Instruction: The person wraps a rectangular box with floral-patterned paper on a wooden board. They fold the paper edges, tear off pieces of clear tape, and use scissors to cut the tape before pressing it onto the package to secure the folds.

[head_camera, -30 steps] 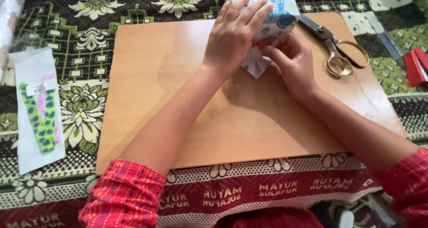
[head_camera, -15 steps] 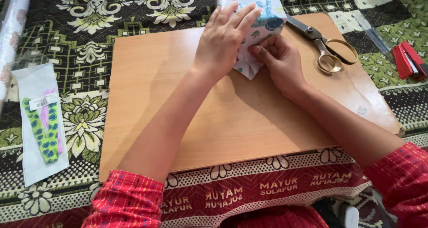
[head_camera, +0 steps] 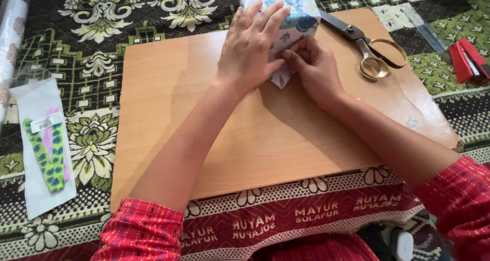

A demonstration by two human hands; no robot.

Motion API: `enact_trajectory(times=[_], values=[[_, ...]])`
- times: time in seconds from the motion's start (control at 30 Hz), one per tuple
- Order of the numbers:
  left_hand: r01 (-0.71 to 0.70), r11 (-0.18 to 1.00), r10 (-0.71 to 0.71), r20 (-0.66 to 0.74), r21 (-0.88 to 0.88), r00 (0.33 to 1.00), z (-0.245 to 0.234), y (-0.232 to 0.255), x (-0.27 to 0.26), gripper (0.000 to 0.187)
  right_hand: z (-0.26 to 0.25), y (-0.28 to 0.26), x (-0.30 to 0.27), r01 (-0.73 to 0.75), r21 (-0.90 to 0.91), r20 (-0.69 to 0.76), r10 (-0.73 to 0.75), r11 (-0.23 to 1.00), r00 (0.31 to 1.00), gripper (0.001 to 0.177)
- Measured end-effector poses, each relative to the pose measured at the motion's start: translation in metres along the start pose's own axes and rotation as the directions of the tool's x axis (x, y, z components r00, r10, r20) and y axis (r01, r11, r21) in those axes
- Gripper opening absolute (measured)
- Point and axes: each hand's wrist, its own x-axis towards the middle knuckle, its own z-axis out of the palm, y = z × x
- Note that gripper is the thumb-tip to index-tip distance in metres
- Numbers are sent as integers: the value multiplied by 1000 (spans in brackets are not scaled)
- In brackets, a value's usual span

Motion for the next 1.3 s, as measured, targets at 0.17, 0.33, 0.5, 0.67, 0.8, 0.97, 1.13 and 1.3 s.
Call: enact_trajectory(times=[0.17, 0.33, 0.5, 0.67, 0.8, 0.97, 1.13, 1.3], values=[[-57, 998, 58, 39, -29, 998, -3, -9, 2, 93, 1, 1, -1, -15, 24, 8, 15, 1000, 1000, 12], [-121, 986, 126, 40, -112, 991, -14, -23, 1, 68, 1, -4, 0, -9, 29, 15, 9, 1000, 1000, 12], [-247, 968, 249, -60, 34, 967, -3, -16, -5, 16, 0, -2, 0, -26, 62, 30, 24, 998, 999, 12], [-143, 980, 163, -149, 136, 975, 13, -2, -7, 10, -6, -1, -1, 21, 18, 72, -23, 1000, 997, 11], [-130, 982, 149, -137, 135, 979, 17, -3, -9, 13, -16, 1, -4, 4, -213, 65, 10, 977, 998, 10], [-135, 984, 145, -80, 118, 986, 16, -6, -10, 12, -16, 2, -4, 86, -362, 81, -60, 928, 995, 10], [-146, 987, 148, -29, 74, 989, 13, -5, -10, 14, -14, 2, -3, 121, -368, 45, -112, 922, 993, 9], [-147, 987, 149, -34, 66, 988, 14, -4, -11, 21, -11, 5, -2, 133, -415, 14, -140, 900, 990, 11]])
